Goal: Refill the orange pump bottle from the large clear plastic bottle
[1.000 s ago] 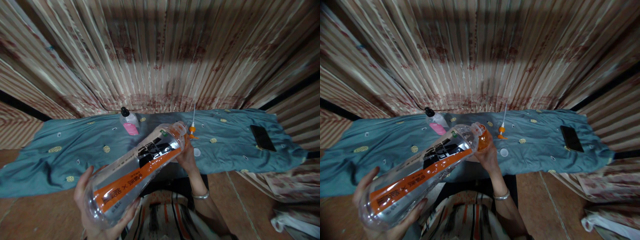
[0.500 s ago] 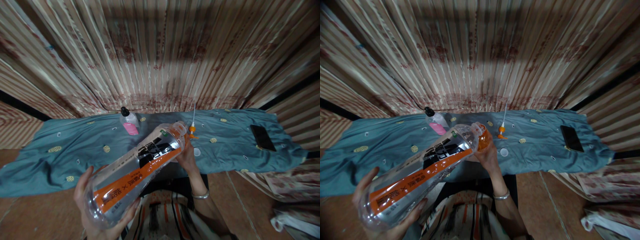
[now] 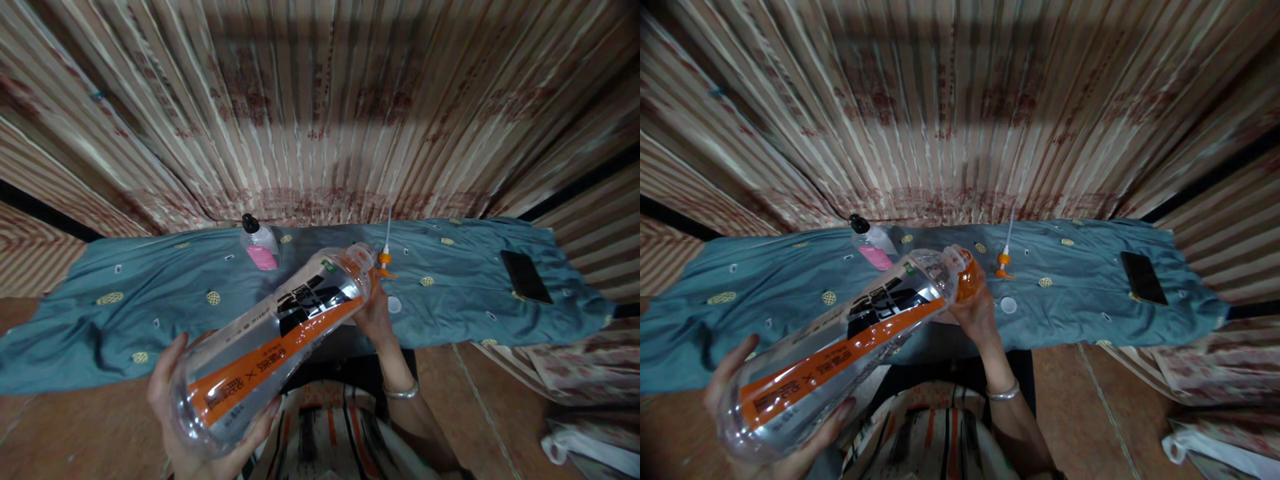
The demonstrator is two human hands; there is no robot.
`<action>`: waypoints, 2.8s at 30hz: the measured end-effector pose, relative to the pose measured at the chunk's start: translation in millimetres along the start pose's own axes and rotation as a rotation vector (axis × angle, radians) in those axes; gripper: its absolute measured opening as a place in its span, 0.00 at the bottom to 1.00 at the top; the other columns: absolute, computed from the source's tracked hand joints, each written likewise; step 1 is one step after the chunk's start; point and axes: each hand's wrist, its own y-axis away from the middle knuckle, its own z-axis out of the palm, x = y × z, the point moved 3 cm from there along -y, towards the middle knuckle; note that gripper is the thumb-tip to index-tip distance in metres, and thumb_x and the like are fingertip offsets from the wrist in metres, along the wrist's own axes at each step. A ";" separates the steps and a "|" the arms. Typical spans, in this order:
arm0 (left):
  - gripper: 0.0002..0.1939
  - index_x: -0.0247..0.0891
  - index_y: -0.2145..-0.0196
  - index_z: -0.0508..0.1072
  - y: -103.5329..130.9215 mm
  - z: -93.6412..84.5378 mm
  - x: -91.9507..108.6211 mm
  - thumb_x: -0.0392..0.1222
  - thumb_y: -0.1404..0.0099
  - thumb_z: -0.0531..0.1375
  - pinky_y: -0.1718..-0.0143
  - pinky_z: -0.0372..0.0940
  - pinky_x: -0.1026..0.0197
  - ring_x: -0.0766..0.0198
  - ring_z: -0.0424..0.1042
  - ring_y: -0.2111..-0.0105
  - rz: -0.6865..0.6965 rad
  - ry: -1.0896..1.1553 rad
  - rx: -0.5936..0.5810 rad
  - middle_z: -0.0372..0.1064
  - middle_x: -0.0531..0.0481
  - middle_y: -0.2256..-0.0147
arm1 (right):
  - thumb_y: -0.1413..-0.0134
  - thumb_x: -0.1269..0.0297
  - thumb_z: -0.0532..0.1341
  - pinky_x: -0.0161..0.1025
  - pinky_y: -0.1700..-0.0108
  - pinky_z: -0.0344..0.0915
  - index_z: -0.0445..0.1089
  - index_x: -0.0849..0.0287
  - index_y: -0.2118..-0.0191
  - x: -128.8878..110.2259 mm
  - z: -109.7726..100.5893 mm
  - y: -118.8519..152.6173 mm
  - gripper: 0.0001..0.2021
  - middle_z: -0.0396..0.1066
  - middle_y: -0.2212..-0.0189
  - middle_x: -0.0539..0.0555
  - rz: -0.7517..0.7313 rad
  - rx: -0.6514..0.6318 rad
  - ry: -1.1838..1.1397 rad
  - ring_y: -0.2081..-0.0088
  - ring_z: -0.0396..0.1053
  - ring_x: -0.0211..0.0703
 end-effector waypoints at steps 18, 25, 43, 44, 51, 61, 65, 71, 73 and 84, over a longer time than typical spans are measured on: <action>0.65 0.52 0.21 0.57 -5.6 1.7 1.9 0.60 0.51 0.78 0.62 0.82 0.47 0.48 0.83 0.56 0.045 0.013 0.034 0.76 0.45 0.46 | 0.43 0.53 0.76 0.58 0.31 0.77 0.69 0.55 0.32 -0.1 1.0 2.3 0.36 0.79 0.34 0.64 0.005 0.027 0.044 0.34 0.79 0.61; 0.58 0.51 0.20 0.58 -7.8 3.9 9.0 0.61 0.43 0.73 0.62 0.82 0.45 0.47 0.82 0.56 0.033 -0.023 0.076 0.76 0.44 0.46 | 0.40 0.56 0.73 0.60 0.29 0.75 0.70 0.55 0.31 -2.9 -0.2 0.4 0.33 0.78 0.33 0.63 -0.026 0.005 0.011 0.33 0.78 0.61; 0.59 0.49 0.19 0.53 -7.9 0.6 8.0 0.58 0.42 0.73 0.60 0.82 0.44 0.45 0.81 0.54 0.059 -0.022 0.013 0.73 0.41 0.44 | 0.41 0.53 0.73 0.59 0.31 0.77 0.67 0.58 0.30 -0.5 -0.8 2.8 0.37 0.79 0.35 0.66 0.008 0.032 0.016 0.35 0.80 0.62; 0.60 0.49 0.19 0.53 -8.6 1.5 9.0 0.58 0.42 0.74 0.60 0.82 0.44 0.45 0.82 0.54 0.058 -0.024 0.007 0.73 0.41 0.44 | 0.41 0.53 0.74 0.59 0.31 0.77 0.67 0.57 0.30 -0.3 -0.8 3.0 0.37 0.79 0.34 0.66 0.007 0.027 0.019 0.34 0.79 0.62; 0.55 0.52 0.20 0.57 -2.9 3.6 8.8 0.54 0.41 0.71 0.57 0.83 0.37 0.42 0.83 0.53 -0.007 -0.016 0.066 0.75 0.41 0.44 | 0.42 0.51 0.75 0.62 0.30 0.76 0.66 0.58 0.30 -3.0 -1.1 1.1 0.38 0.77 0.33 0.66 0.041 0.002 0.022 0.33 0.78 0.62; 0.55 0.59 0.22 0.57 -2.7 2.8 4.9 0.54 0.44 0.71 0.56 0.85 0.39 0.43 0.85 0.54 -0.074 -0.023 0.018 0.77 0.45 0.45 | 0.43 0.50 0.74 0.61 0.31 0.76 0.67 0.57 0.30 2.5 2.8 2.8 0.39 0.78 0.34 0.66 0.025 0.039 -0.007 0.34 0.79 0.63; 0.54 0.58 0.25 0.60 -1.2 1.4 6.4 0.55 0.46 0.73 0.53 0.85 0.36 0.40 0.85 0.53 -0.100 -0.017 0.012 0.77 0.45 0.44 | 0.45 0.51 0.76 0.60 0.30 0.75 0.68 0.57 0.31 1.7 1.8 2.2 0.39 0.79 0.35 0.66 0.030 0.036 0.025 0.33 0.78 0.63; 0.55 0.57 0.20 0.54 -3.7 0.5 15.0 0.54 0.39 0.72 0.49 0.84 0.34 0.41 0.84 0.50 -0.097 -0.021 -0.003 0.75 0.42 0.42 | 0.40 0.48 0.72 0.60 0.32 0.78 0.67 0.59 0.30 -0.6 2.7 2.3 0.38 0.79 0.35 0.67 0.028 0.044 0.029 0.34 0.79 0.61; 0.57 0.57 0.20 0.53 -4.6 1.4 11.9 0.54 0.41 0.72 0.53 0.85 0.34 0.41 0.84 0.52 -0.049 -0.034 -0.010 0.76 0.42 0.43 | 0.39 0.46 0.71 0.60 0.31 0.77 0.66 0.58 0.29 -1.1 3.1 2.2 0.38 0.78 0.33 0.66 0.034 0.035 0.022 0.33 0.78 0.61; 0.57 0.52 0.21 0.58 -2.0 3.8 11.2 0.58 0.44 0.73 0.54 0.83 0.37 0.43 0.83 0.53 -0.071 -0.012 0.056 0.77 0.43 0.45 | 0.45 0.49 0.76 0.61 0.29 0.75 0.66 0.58 0.30 1.5 3.4 2.6 0.42 0.78 0.33 0.67 0.074 0.039 -0.010 0.31 0.76 0.64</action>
